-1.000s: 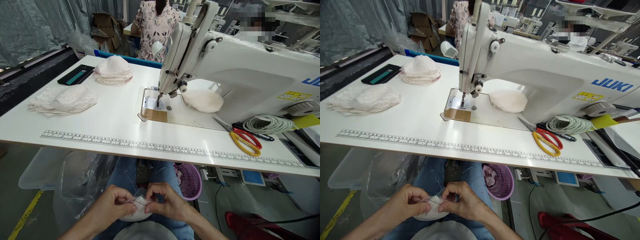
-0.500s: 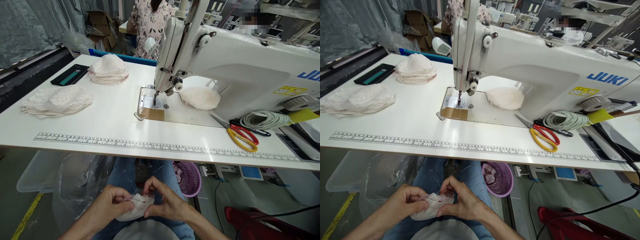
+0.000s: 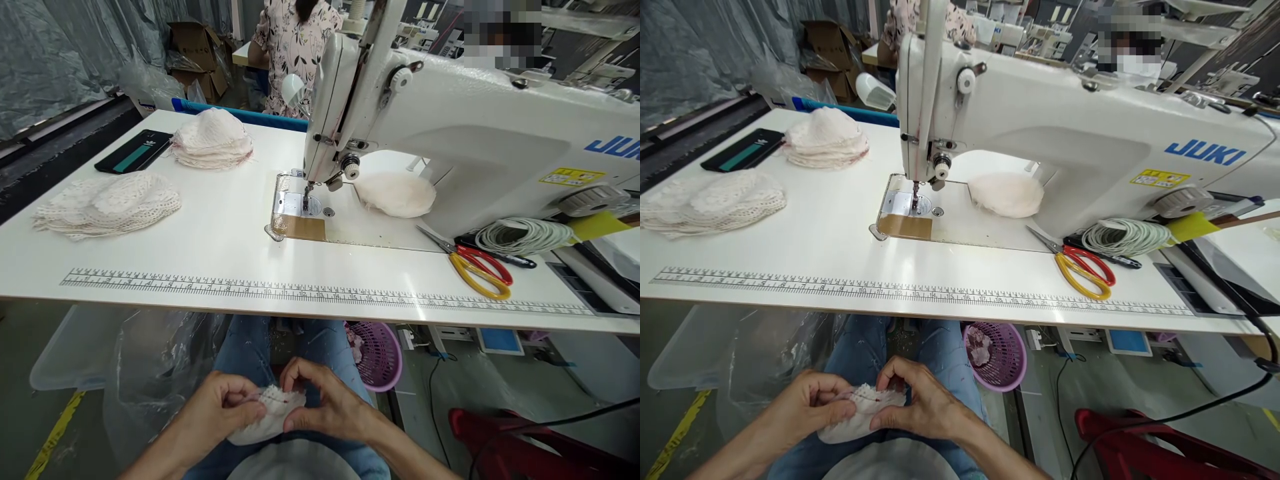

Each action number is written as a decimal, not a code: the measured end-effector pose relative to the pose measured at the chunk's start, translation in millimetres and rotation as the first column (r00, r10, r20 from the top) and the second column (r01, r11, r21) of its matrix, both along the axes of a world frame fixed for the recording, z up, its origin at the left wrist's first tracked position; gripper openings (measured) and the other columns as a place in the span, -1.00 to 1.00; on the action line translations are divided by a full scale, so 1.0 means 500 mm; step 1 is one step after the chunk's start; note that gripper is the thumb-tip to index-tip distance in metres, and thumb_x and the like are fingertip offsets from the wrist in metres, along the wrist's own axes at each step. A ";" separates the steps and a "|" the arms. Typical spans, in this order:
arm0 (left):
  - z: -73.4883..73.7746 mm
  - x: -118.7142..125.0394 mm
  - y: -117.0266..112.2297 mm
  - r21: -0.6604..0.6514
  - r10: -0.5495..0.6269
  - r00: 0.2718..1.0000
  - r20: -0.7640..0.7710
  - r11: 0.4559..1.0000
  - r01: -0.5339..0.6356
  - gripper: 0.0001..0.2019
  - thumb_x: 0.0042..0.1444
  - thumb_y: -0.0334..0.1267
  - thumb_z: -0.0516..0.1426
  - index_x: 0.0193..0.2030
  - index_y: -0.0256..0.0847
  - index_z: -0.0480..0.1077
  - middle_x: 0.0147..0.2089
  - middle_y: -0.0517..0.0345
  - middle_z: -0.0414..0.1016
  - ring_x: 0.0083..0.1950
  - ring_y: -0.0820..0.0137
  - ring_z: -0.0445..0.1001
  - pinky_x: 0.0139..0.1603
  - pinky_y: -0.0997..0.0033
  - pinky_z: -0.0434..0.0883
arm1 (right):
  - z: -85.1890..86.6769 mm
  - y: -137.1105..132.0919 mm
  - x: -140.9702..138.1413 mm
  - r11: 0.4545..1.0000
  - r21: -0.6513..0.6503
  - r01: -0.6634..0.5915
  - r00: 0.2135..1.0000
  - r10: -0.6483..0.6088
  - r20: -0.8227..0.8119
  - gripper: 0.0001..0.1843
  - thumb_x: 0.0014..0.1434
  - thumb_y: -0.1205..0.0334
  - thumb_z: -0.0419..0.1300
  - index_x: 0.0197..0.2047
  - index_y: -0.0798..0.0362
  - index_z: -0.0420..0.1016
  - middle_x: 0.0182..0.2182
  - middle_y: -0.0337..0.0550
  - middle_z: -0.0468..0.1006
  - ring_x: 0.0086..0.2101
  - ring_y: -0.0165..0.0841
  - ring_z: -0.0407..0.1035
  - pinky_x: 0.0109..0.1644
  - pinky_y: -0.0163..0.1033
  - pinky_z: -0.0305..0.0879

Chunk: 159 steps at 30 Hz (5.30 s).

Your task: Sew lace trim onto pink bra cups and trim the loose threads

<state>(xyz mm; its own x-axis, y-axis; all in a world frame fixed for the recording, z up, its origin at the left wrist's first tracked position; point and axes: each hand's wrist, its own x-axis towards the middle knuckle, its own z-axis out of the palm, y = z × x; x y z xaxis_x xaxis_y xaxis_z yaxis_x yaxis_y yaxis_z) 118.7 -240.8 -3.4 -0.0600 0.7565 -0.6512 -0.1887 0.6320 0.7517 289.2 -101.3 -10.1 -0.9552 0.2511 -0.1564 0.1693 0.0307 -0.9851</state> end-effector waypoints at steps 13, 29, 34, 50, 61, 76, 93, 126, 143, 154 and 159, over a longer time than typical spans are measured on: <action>-0.010 0.000 -0.003 0.027 -0.056 0.998 -0.004 0.998 0.056 -0.59 -0.10 0.07 0.25 -0.43 -0.34 0.51 -0.58 0.27 0.25 -0.52 0.54 0.05 -0.51 0.54 0.01 | -0.003 -0.003 -0.007 0.996 -0.072 0.049 0.997 -0.054 -0.062 -0.68 0.03 0.05 0.31 -0.45 0.07 0.29 -0.36 -0.22 0.41 -0.34 -0.41 0.29 -0.27 -0.30 0.19; 0.008 0.009 0.006 0.029 -0.050 0.999 0.003 0.998 0.050 -0.59 -0.13 0.06 0.26 -0.40 -0.33 0.53 -0.57 0.27 0.25 -0.52 0.53 0.05 -0.50 0.56 0.03 | -0.001 -0.013 -0.006 0.995 -0.053 0.083 0.994 -0.087 -0.072 -0.80 0.05 0.25 0.29 -0.44 0.09 0.32 -0.40 -0.22 0.41 -0.37 -0.42 0.29 -0.31 -0.33 0.16; 0.018 0.009 0.009 0.003 -0.053 0.999 -0.015 0.999 0.053 -0.56 -0.13 0.11 0.25 -0.42 -0.33 0.50 -0.62 0.34 0.14 -0.55 0.56 -0.06 -0.55 0.55 -0.03 | 0.004 -0.017 -0.004 0.990 -0.047 0.134 0.991 -0.133 0.014 -0.81 0.04 0.26 0.27 -0.45 0.09 0.30 -0.46 -0.26 0.37 -0.43 -0.44 0.24 -0.36 -0.34 0.14; 0.009 0.006 0.005 0.019 -0.015 1.000 -0.019 1.000 0.016 -0.58 -0.12 0.08 0.25 -0.44 -0.34 0.47 -0.60 0.30 0.20 -0.53 0.54 0.02 -0.52 0.55 0.01 | -0.002 -0.018 0.002 0.995 -0.028 0.092 0.996 -0.092 0.018 -0.61 -0.01 0.04 0.33 -0.24 0.02 0.26 -0.31 -0.25 0.33 -0.33 -0.42 0.18 -0.25 -0.32 0.14; 0.016 0.008 0.006 -0.023 0.009 0.999 0.044 1.000 -0.008 -0.49 -0.17 0.17 0.25 -0.39 -0.35 0.47 -0.57 0.26 0.27 -0.53 0.55 0.05 -0.50 0.54 0.01 | -0.004 -0.018 -0.006 0.994 0.009 0.109 0.991 -0.108 -0.076 -0.66 0.02 0.05 0.32 -0.34 0.04 0.28 -0.30 -0.20 0.33 -0.29 -0.38 0.23 -0.23 -0.29 0.15; 0.010 0.014 0.009 -0.012 -0.003 0.998 -0.066 1.000 0.002 -0.61 -0.12 0.04 0.24 -0.43 -0.33 0.45 -0.56 0.26 0.31 -0.50 0.51 0.14 -0.48 0.54 0.07 | -0.011 -0.026 -0.016 0.988 -0.033 0.151 0.988 -0.152 -0.027 -0.69 0.04 0.02 0.30 -0.46 0.07 0.34 -0.36 -0.19 0.37 -0.33 -0.39 0.26 -0.26 -0.30 0.17; 0.027 0.021 0.008 -0.013 -0.008 1.000 -0.027 1.000 0.008 -0.76 -0.13 -0.14 0.25 -0.42 -0.28 0.39 -0.67 0.42 0.17 -0.58 0.56 0.00 -0.53 0.56 0.02 | 0.007 -0.032 -0.026 0.962 -0.232 0.146 0.984 -0.116 0.137 -0.67 -0.01 0.02 0.31 -0.34 0.08 0.37 -0.47 -0.29 0.33 -0.42 -0.45 0.17 -0.33 -0.34 0.10; 0.055 -0.009 -0.010 0.004 -0.163 0.977 -0.140 0.986 0.165 -0.86 -0.10 -0.36 0.14 -0.40 -0.27 0.53 -0.44 0.22 0.51 -0.35 0.39 0.41 -0.36 0.58 0.23 | -0.022 -0.027 -0.016 0.793 -0.585 0.171 0.981 -0.083 0.175 -0.65 -0.13 0.09 0.42 -0.44 0.16 0.42 -0.48 -0.26 0.36 -0.44 -0.48 0.21 -0.35 -0.36 0.09; 0.038 -0.024 -0.028 0.032 -0.126 0.990 -0.058 0.991 0.128 -0.75 0.03 -0.20 0.11 -0.40 -0.30 0.57 -0.56 0.25 0.28 -0.47 0.49 0.13 -0.46 0.54 0.08 | -0.025 -0.030 -0.016 0.763 -0.617 0.191 0.979 -0.105 0.173 -0.64 -0.13 0.09 0.42 -0.46 0.17 0.42 -0.51 -0.26 0.37 -0.47 -0.49 0.23 -0.36 -0.35 0.12; 0.043 -0.004 -0.006 0.008 -0.083 0.995 -0.049 0.996 0.084 -0.86 -0.11 -0.30 0.18 -0.52 -0.35 0.50 -0.62 0.31 0.22 -0.52 0.53 0.09 -0.51 0.54 0.01 | -0.016 -0.032 -0.021 0.770 -0.612 0.181 0.980 -0.092 0.174 -0.65 -0.12 0.07 0.41 -0.45 0.16 0.44 -0.53 -0.27 0.39 -0.50 -0.52 0.20 -0.41 -0.39 0.08; 0.034 -0.001 -0.008 -0.006 -0.074 0.994 -0.078 0.997 0.074 -0.81 -0.10 -0.24 0.18 -0.51 -0.37 0.50 -0.64 0.29 0.23 -0.55 0.53 0.09 -0.53 0.54 0.01 | -0.023 -0.030 -0.018 0.771 -0.612 0.173 0.981 -0.080 0.176 -0.65 -0.13 0.07 0.42 -0.44 0.17 0.45 -0.53 -0.27 0.39 -0.50 -0.52 0.20 -0.39 -0.38 0.09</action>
